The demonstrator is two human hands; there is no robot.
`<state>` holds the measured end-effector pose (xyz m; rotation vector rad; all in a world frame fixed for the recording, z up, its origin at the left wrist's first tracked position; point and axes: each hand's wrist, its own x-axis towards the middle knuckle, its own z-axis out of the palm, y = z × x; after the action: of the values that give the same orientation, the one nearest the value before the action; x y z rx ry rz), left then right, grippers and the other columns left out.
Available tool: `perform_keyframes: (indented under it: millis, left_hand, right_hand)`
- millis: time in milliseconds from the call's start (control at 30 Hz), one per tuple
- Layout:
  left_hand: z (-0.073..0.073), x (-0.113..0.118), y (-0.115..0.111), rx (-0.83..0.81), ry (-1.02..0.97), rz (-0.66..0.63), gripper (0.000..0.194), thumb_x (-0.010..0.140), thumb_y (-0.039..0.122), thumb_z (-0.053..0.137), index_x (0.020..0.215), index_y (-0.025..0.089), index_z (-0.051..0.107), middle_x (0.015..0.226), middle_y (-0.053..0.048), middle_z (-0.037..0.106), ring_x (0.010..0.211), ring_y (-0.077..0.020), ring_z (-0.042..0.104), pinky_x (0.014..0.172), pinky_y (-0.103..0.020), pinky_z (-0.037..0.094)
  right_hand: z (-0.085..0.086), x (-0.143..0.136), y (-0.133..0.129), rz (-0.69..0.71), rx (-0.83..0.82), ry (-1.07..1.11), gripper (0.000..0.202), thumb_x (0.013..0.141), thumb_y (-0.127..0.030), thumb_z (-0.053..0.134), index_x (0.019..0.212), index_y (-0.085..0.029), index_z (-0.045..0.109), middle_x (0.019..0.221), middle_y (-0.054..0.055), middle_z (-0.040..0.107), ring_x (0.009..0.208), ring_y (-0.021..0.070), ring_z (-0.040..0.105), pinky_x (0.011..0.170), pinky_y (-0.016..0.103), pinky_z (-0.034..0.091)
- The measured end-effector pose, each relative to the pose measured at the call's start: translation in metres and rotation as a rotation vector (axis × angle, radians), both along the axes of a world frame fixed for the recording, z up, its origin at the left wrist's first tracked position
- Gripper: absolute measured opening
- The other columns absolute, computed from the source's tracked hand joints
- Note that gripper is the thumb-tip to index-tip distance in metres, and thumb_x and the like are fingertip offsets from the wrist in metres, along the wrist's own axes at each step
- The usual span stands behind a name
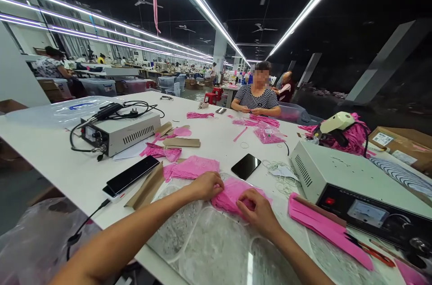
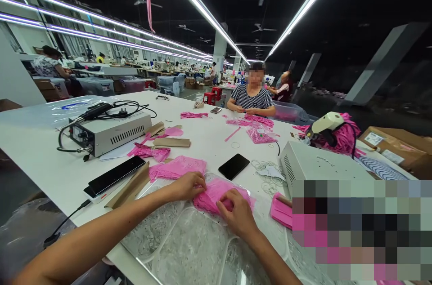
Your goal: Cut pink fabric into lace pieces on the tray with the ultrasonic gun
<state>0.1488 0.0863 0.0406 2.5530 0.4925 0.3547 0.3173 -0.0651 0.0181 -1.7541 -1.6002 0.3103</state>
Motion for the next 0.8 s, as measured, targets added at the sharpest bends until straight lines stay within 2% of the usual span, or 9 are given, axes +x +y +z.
perform_keyframes:
  millis: [67, 133, 233, 333, 467, 533, 633, 700, 800]
  left_hand:
    - [0.001, 0.001, -0.001, -0.010, -0.023, 0.021, 0.012, 0.086, 0.020, 0.060, 0.086, 0.014, 0.070, 0.090, -0.005, 0.067, 0.082, -0.0152, 0.062, 0.078, -0.028, 0.049]
    - [0.002, 0.002, -0.002, -0.011, -0.052, 0.036, 0.015, 0.081, 0.015, 0.057, 0.082, 0.017, 0.073, 0.088, -0.005, 0.068, 0.083, -0.0155, 0.063, 0.077, -0.025, 0.047]
    - [0.004, 0.003, -0.002, 0.002, -0.097, 0.041, 0.019, 0.079, 0.013, 0.053, 0.076, 0.018, 0.072, 0.084, -0.004, 0.067, 0.082, -0.0170, 0.063, 0.075, -0.025, 0.046]
    - [0.004, 0.002, 0.003, 0.015, -0.129, 0.050, 0.020, 0.080, 0.014, 0.051, 0.074, 0.017, 0.069, 0.082, -0.005, 0.066, 0.080, -0.0180, 0.062, 0.074, -0.027, 0.044]
    - [0.002, -0.003, 0.007, -0.046, -0.136, 0.084, 0.018, 0.084, 0.014, 0.051, 0.077, 0.016, 0.067, 0.081, -0.006, 0.065, 0.081, -0.0188, 0.059, 0.077, -0.029, 0.044]
    - [-0.001, -0.003, 0.008, -0.128, -0.130, 0.124, 0.016, 0.086, 0.014, 0.052, 0.078, 0.016, 0.066, 0.084, -0.005, 0.064, 0.083, -0.0180, 0.059, 0.082, -0.031, 0.044]
    - [-0.007, 0.002, 0.011, -0.307, -0.124, 0.213, 0.012, 0.091, 0.024, 0.059, 0.088, 0.013, 0.064, 0.093, -0.004, 0.063, 0.090, -0.0183, 0.060, 0.086, -0.037, 0.048]
    - [-0.012, 0.006, 0.012, -0.456, -0.132, 0.273, 0.019, 0.093, 0.031, 0.059, 0.097, 0.012, 0.062, 0.097, -0.005, 0.063, 0.089, -0.0179, 0.062, 0.081, -0.037, 0.052]
    - [-0.017, 0.010, 0.010, -0.703, -0.181, 0.329, 0.023, 0.095, 0.033, 0.057, 0.104, 0.012, 0.061, 0.096, -0.005, 0.063, 0.080, -0.0150, 0.063, 0.071, -0.032, 0.055]
  right_hand:
    - [0.004, -0.008, 0.004, -0.038, 0.005, -0.047, 0.020, 0.083, -0.039, 0.057, 0.078, -0.020, 0.061, 0.086, 0.005, 0.062, 0.080, 0.0196, 0.059, 0.074, 0.032, 0.046]
    - [0.007, -0.017, 0.009, -0.080, 0.014, -0.110, 0.016, 0.081, -0.037, 0.060, 0.082, -0.021, 0.061, 0.090, 0.006, 0.062, 0.086, 0.0210, 0.059, 0.078, 0.033, 0.045]
    - [0.008, -0.023, 0.017, -0.155, 0.023, -0.213, 0.006, 0.077, -0.020, 0.059, 0.082, -0.021, 0.061, 0.091, 0.005, 0.062, 0.088, 0.0209, 0.059, 0.075, 0.031, 0.045]
    - [0.006, -0.013, 0.018, -0.229, 0.025, -0.270, 0.022, 0.068, -0.004, 0.055, 0.079, -0.021, 0.063, 0.089, 0.004, 0.063, 0.085, 0.0197, 0.060, 0.071, 0.028, 0.045]
    - [0.003, 0.016, -0.004, -0.233, 0.026, -0.235, 0.040, 0.064, 0.002, 0.047, 0.088, -0.022, 0.067, 0.091, 0.003, 0.065, 0.084, 0.0170, 0.062, 0.073, 0.026, 0.047]
    - [0.000, 0.032, -0.015, -0.205, 0.025, -0.182, 0.041, 0.069, -0.002, 0.045, 0.097, -0.021, 0.069, 0.098, 0.004, 0.065, 0.087, 0.0166, 0.063, 0.079, 0.028, 0.048]
    - [-0.006, 0.052, -0.023, -0.211, 0.027, -0.109, 0.037, 0.074, -0.012, 0.043, 0.097, -0.019, 0.071, 0.102, 0.007, 0.066, 0.091, 0.0193, 0.063, 0.086, 0.033, 0.048]
    - [-0.010, 0.060, -0.025, -0.220, 0.028, -0.072, 0.038, 0.073, -0.015, 0.042, 0.095, -0.019, 0.072, 0.100, 0.007, 0.067, 0.090, 0.0207, 0.064, 0.083, 0.035, 0.050]
    - [-0.014, 0.062, -0.027, -0.211, 0.039, -0.032, 0.040, 0.068, -0.015, 0.042, 0.092, -0.021, 0.074, 0.097, 0.007, 0.069, 0.089, 0.0214, 0.065, 0.080, 0.034, 0.050]
